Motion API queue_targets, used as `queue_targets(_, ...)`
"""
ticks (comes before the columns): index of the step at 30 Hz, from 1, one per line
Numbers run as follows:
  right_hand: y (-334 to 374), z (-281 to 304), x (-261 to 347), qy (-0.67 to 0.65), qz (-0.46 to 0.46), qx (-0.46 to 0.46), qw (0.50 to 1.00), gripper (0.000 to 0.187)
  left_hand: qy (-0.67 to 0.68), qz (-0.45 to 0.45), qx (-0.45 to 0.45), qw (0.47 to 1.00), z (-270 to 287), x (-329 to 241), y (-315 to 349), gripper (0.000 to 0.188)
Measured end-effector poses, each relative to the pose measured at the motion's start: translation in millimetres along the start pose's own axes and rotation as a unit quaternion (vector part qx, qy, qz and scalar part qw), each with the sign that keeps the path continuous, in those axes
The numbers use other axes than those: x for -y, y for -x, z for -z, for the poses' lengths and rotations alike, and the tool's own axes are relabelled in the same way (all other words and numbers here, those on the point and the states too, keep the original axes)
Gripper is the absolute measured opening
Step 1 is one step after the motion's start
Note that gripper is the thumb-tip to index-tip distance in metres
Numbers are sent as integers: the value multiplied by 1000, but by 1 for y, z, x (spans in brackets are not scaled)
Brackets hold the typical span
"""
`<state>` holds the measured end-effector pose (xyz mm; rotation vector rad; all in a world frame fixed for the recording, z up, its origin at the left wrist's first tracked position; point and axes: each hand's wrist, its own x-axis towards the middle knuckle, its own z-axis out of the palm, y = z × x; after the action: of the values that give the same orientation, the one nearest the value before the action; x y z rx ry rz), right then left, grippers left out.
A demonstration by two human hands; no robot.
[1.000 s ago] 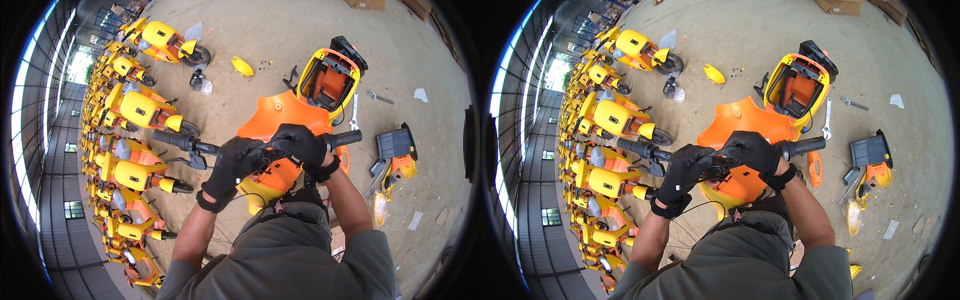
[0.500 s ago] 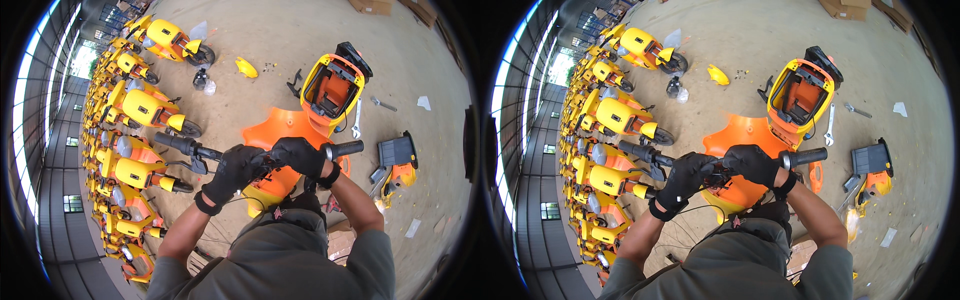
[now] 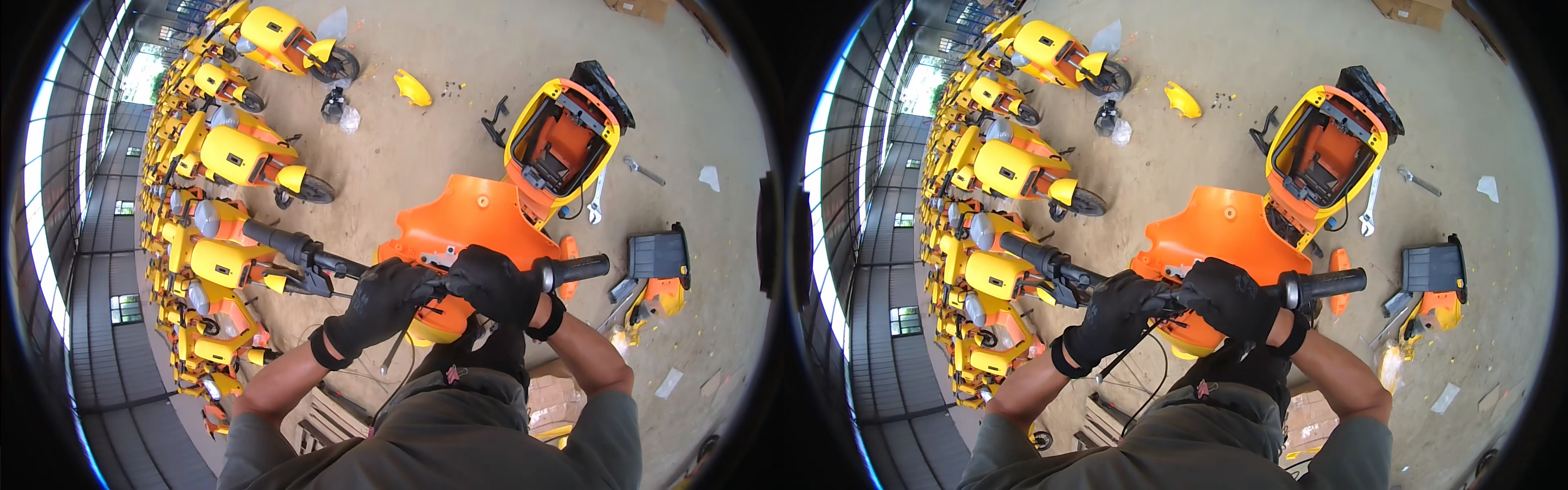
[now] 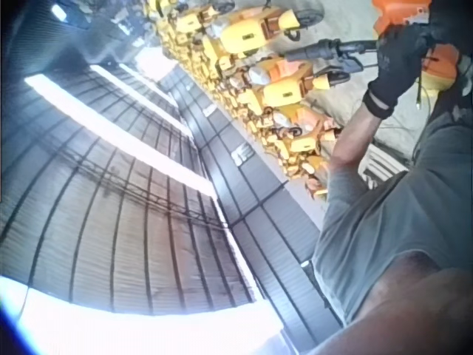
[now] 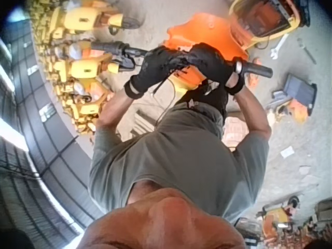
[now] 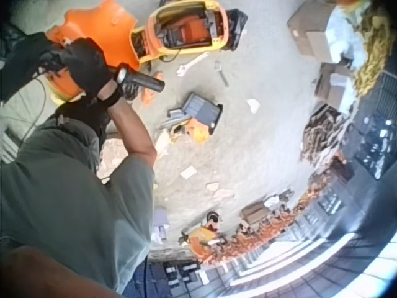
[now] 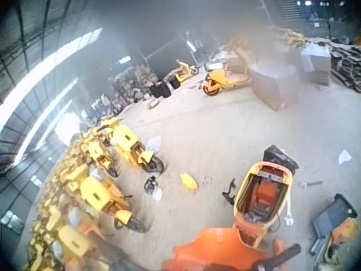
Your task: The person attaches an orange plastic handlebar cover and front panel to an electric scooter, threading wires through the openings and connecting them by hand.
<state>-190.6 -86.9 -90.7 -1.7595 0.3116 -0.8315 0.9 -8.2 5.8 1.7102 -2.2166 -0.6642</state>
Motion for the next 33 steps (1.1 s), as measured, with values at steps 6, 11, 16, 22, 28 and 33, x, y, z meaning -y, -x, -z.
queue_targets(6,2,8,2,-7,-8,26,1000,14,4,37,2,999,-2,-9,-4,23)
queue_targets(11,6,4,3,-3,4,18,1000,16,-12,14,-32,999,-6,-14,-3,31)
queue_targets(16,6,4,-6,3,-10,36,999,16,22,29,-41,998,-6,-9,-9,20)
queue_targets(22,-9,17,31,-42,-146,-84,985,24,157,104,-118,975,-14,-5,-1,17)
queue_targets(28,-16,106,-27,216,-242,22,946,43,196,39,-190,961,-33,2,-2,15)
queue_targets(33,-44,99,-76,294,-479,370,740,53,254,102,-201,941,-31,-3,1,14)
